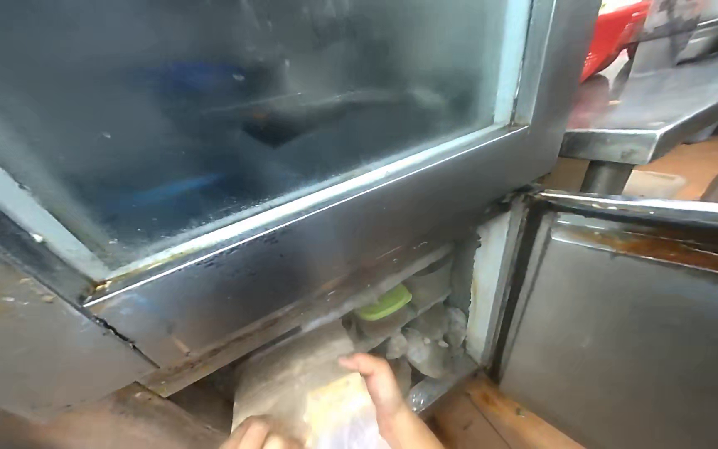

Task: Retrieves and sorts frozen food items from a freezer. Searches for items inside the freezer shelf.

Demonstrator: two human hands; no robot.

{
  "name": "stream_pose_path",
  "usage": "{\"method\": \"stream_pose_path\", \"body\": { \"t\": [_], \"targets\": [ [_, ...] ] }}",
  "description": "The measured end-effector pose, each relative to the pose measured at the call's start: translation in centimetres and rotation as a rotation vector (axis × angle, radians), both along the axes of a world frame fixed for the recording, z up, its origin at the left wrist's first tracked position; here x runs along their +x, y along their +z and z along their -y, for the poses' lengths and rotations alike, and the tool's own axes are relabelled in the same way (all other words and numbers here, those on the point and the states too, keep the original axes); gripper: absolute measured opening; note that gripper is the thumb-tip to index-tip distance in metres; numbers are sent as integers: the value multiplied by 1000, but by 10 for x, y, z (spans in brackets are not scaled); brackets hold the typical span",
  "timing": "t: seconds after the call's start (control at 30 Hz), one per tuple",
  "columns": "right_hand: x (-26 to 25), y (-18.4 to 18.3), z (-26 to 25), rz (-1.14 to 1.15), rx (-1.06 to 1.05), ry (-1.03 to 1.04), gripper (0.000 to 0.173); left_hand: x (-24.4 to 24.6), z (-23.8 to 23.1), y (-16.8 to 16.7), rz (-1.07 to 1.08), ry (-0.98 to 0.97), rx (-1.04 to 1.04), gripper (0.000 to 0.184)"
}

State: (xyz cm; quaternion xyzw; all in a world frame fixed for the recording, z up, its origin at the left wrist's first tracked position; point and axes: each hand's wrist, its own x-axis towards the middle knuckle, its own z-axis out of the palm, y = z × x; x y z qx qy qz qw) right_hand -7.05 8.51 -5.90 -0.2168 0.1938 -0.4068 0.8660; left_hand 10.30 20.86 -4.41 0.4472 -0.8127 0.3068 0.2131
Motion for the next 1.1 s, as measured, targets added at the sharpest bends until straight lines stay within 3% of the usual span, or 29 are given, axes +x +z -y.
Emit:
{"method": "stream_pose_path", "body": {
  "t": [0.07, 0.17, 0.23, 0.3, 0.37, 0.43, 0.53, 0.6, 0.7, 0.77, 0.83, 0.9, 0.93, 0.97, 1.03, 1.1],
  "targets": [
    [14, 4, 13, -164, -30, -51, 22, 5, 8, -11, -37, 98, -19, 16],
    [27, -18, 26, -137, -9, 43, 52, 13, 26, -27, -22, 249, -88, 15],
    [30, -37, 33, -251, -54, 52, 68, 12, 35, -31, -30, 327, -134, 17],
    [25, -51, 40, -733, -415, -35, 54, 7, 40, -32, -48, 371, -150, 18],
    [14, -53, 51, -1339, -889, 104, 43, 3, 41, -30, 4, 401, -129, 13],
    [9, -49, 56, -1555, -1119, 238, 45, 2, 44, -27, 101, 415, -82, 5],
    [-1, -63, 46, -1309, -1150, 130, 67, -9, 65, -26, 194, 513, -24, 9],
    [-7, -79, 38, -1159, -1060, 48, 61, -22, 86, -31, 209, 598, 114, 11],
    [-11, -85, 36, -1131, -935, 153, 74, -46, 116, 4, 57, 790, 825, 46],
    [-14, -86, 35, -1208, -941, 185, 80, -42, 128, 24, -63, 835, 1100, 68],
    [-20, -88, 29, -1256, -967, 50, 83, -40, 115, 16, -42, 870, 954, 68],
    [-24, -93, 17, -1254, -1033, -296, 74, -28, 95, -19, 22, 811, 467, 55],
    [-23, -94, 14, -1240, -1130, -450, 70, -20, 90, -31, 43, 786, 324, 52],
    [-21, -91, 12, -1245, -1247, -495, 69, -17, 88, -36, 48, 810, 308, 50],
    [-14, -78, 12, -1325, -1440, -201, 75, -27, 94, -32, 100, 911, 419, 38],
    [4, -65, 21, -1404, -1471, 183, 85, -46, 102, -21, 212, 958, 506, 30]
  ]
}}
